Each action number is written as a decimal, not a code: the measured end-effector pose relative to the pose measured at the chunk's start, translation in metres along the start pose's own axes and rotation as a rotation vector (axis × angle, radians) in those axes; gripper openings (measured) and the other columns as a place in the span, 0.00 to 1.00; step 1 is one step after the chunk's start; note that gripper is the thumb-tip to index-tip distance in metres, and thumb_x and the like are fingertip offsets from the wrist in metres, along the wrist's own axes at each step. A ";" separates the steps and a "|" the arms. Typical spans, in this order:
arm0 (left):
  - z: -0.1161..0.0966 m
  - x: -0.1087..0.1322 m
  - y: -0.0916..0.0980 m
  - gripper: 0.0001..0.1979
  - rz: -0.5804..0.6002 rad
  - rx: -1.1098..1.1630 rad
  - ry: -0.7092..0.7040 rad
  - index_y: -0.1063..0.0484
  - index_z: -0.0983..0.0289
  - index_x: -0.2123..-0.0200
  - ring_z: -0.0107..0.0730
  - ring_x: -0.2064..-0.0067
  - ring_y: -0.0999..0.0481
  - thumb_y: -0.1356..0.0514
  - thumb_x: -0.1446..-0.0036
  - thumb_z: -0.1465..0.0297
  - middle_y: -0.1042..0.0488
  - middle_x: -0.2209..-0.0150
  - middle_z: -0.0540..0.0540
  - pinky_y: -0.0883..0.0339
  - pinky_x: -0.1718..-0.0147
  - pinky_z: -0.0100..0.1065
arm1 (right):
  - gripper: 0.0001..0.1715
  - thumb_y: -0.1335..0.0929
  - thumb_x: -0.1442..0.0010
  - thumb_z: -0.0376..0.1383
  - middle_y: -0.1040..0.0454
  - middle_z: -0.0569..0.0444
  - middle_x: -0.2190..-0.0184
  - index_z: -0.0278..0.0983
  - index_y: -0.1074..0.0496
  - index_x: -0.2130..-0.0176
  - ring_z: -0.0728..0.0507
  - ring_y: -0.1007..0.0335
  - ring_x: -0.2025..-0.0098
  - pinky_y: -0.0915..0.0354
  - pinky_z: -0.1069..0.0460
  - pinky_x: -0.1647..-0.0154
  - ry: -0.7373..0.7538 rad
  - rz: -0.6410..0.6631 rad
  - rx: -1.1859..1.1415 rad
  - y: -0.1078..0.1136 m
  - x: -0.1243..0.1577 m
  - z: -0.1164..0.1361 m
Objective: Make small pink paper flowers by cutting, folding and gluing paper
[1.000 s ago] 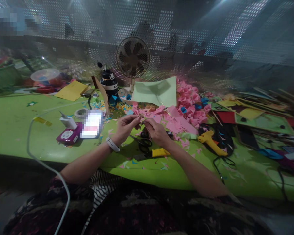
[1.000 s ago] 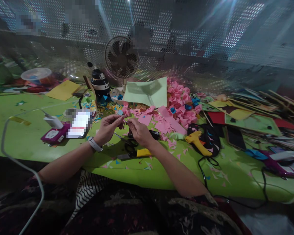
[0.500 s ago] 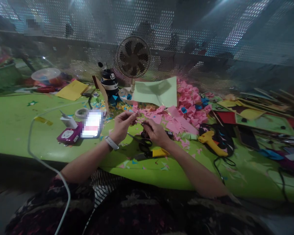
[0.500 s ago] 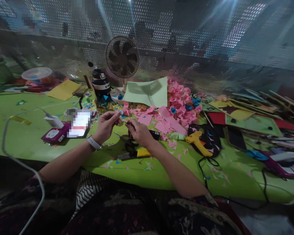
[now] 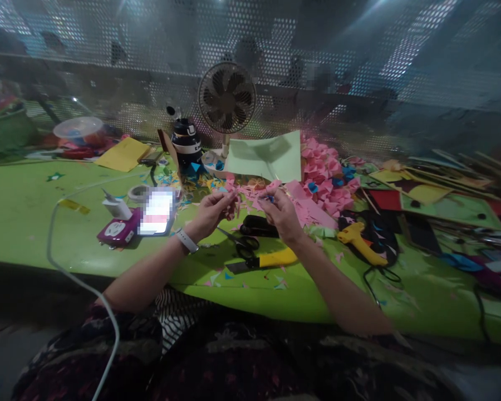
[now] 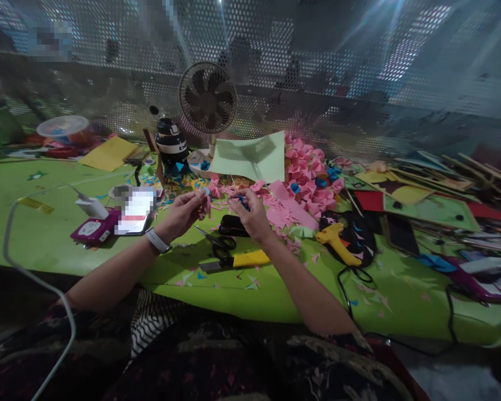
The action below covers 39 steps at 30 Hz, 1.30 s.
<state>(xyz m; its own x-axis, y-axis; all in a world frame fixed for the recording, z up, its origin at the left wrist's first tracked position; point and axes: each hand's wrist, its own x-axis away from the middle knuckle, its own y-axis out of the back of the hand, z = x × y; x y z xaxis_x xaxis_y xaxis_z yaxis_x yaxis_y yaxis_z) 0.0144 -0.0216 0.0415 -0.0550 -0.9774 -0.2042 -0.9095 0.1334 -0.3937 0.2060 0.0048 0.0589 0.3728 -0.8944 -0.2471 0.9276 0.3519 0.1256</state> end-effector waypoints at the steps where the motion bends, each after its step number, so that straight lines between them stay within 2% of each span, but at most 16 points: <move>1: 0.000 0.000 -0.001 0.20 0.021 -0.009 0.008 0.26 0.66 0.75 0.18 0.80 0.33 0.28 0.53 0.54 0.29 0.78 0.49 0.38 0.81 0.24 | 0.21 0.30 0.43 0.51 0.47 0.67 0.81 0.40 0.35 0.61 0.54 0.58 0.83 0.58 0.55 0.83 -0.050 0.027 -0.064 -0.001 0.000 0.002; 3: 0.000 0.001 -0.001 0.21 0.050 -0.026 0.015 0.26 0.66 0.76 0.19 0.80 0.34 0.28 0.54 0.54 0.29 0.79 0.49 0.38 0.81 0.24 | 0.24 0.27 0.47 0.53 0.50 0.68 0.84 0.38 0.32 0.63 0.55 0.61 0.85 0.62 0.55 0.84 -0.147 0.100 -0.187 -0.003 0.002 0.005; 6: 0.001 0.002 -0.002 0.21 0.073 -0.038 0.005 0.27 0.66 0.76 0.18 0.81 0.35 0.28 0.54 0.54 0.30 0.80 0.49 0.40 0.82 0.24 | 0.27 0.25 0.51 0.54 0.50 0.70 0.86 0.36 0.29 0.64 0.56 0.61 0.86 0.64 0.56 0.85 -0.225 0.225 -0.248 -0.008 0.005 0.007; 10: 0.003 0.001 -0.002 0.22 0.075 -0.058 0.009 0.27 0.66 0.77 0.18 0.82 0.37 0.28 0.55 0.52 0.32 0.82 0.48 0.42 0.83 0.23 | 0.28 0.22 0.56 0.52 0.44 0.68 0.86 0.35 0.27 0.65 0.57 0.58 0.86 0.63 0.56 0.86 -0.272 0.247 -0.264 -0.017 0.010 0.009; 15: 0.006 0.000 -0.001 0.22 0.072 -0.070 0.024 0.26 0.65 0.76 0.18 0.81 0.37 0.29 0.55 0.51 0.33 0.82 0.47 0.42 0.82 0.24 | 0.27 0.20 0.62 0.50 0.35 0.64 0.82 0.36 0.29 0.72 0.57 0.52 0.86 0.58 0.56 0.87 -0.288 0.172 -0.304 -0.026 0.014 0.012; 20: 0.006 0.002 -0.001 0.21 0.029 -0.007 0.092 0.21 0.64 0.68 0.20 0.78 0.32 0.33 0.49 0.51 0.29 0.77 0.49 0.38 0.79 0.25 | 0.27 0.20 0.64 0.50 0.44 0.69 0.87 0.38 0.29 0.73 0.58 0.59 0.88 0.60 0.57 0.87 -0.268 0.028 -0.399 -0.026 0.009 0.007; 23: 0.007 0.005 -0.004 0.18 0.044 -0.031 0.140 0.21 0.64 0.67 0.24 0.76 0.27 0.30 0.52 0.56 0.26 0.75 0.51 0.36 0.78 0.26 | 0.27 0.20 0.65 0.49 0.46 0.69 0.88 0.38 0.30 0.72 0.57 0.60 0.87 0.61 0.57 0.87 -0.256 -0.078 -0.425 -0.025 0.006 0.004; 27: 0.007 0.010 -0.009 0.19 0.054 -0.118 0.177 0.20 0.64 0.64 0.27 0.72 0.23 0.27 0.57 0.59 0.21 0.69 0.54 0.33 0.76 0.26 | 0.26 0.20 0.63 0.49 0.47 0.69 0.87 0.38 0.30 0.72 0.57 0.60 0.86 0.62 0.57 0.87 -0.260 -0.147 -0.407 -0.025 0.005 0.003; 31: 0.009 0.010 -0.010 0.19 0.037 -0.138 0.152 0.20 0.64 0.66 0.27 0.73 0.23 0.28 0.56 0.56 0.20 0.71 0.54 0.32 0.77 0.26 | 0.26 0.20 0.63 0.50 0.50 0.69 0.87 0.38 0.30 0.71 0.56 0.60 0.86 0.61 0.56 0.86 -0.244 -0.174 -0.379 -0.026 0.004 -0.001; 34: 0.009 0.008 -0.007 0.18 0.030 -0.151 0.113 0.21 0.65 0.65 0.29 0.72 0.22 0.29 0.53 0.57 0.20 0.70 0.55 0.30 0.76 0.27 | 0.26 0.23 0.58 0.54 0.52 0.69 0.87 0.39 0.30 0.71 0.55 0.60 0.85 0.60 0.55 0.85 -0.207 -0.161 -0.276 -0.021 0.004 -0.003; 37: 0.007 0.005 -0.004 0.17 0.006 -0.146 0.053 0.22 0.65 0.66 0.28 0.72 0.22 0.30 0.51 0.58 0.20 0.70 0.55 0.29 0.75 0.28 | 0.28 0.31 0.45 0.60 0.52 0.66 0.86 0.39 0.31 0.72 0.53 0.57 0.84 0.56 0.54 0.83 -0.050 -0.166 -0.061 -0.013 0.004 -0.003; 39: 0.004 0.004 -0.004 0.17 -0.010 -0.137 0.039 0.22 0.66 0.67 0.27 0.74 0.24 0.30 0.52 0.58 0.21 0.72 0.54 0.29 0.76 0.28 | 0.32 0.38 0.39 0.61 0.47 0.62 0.84 0.39 0.32 0.75 0.51 0.52 0.82 0.52 0.53 0.80 0.105 -0.157 0.174 -0.008 0.005 -0.002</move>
<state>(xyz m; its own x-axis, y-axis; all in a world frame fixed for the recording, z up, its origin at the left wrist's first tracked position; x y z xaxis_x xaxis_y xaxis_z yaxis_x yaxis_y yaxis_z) 0.0196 -0.0253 0.0383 -0.0591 -0.9846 -0.1647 -0.9576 0.1025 -0.2694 0.2007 -0.0021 0.0551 0.2332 -0.8977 -0.3739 0.9594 0.1495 0.2393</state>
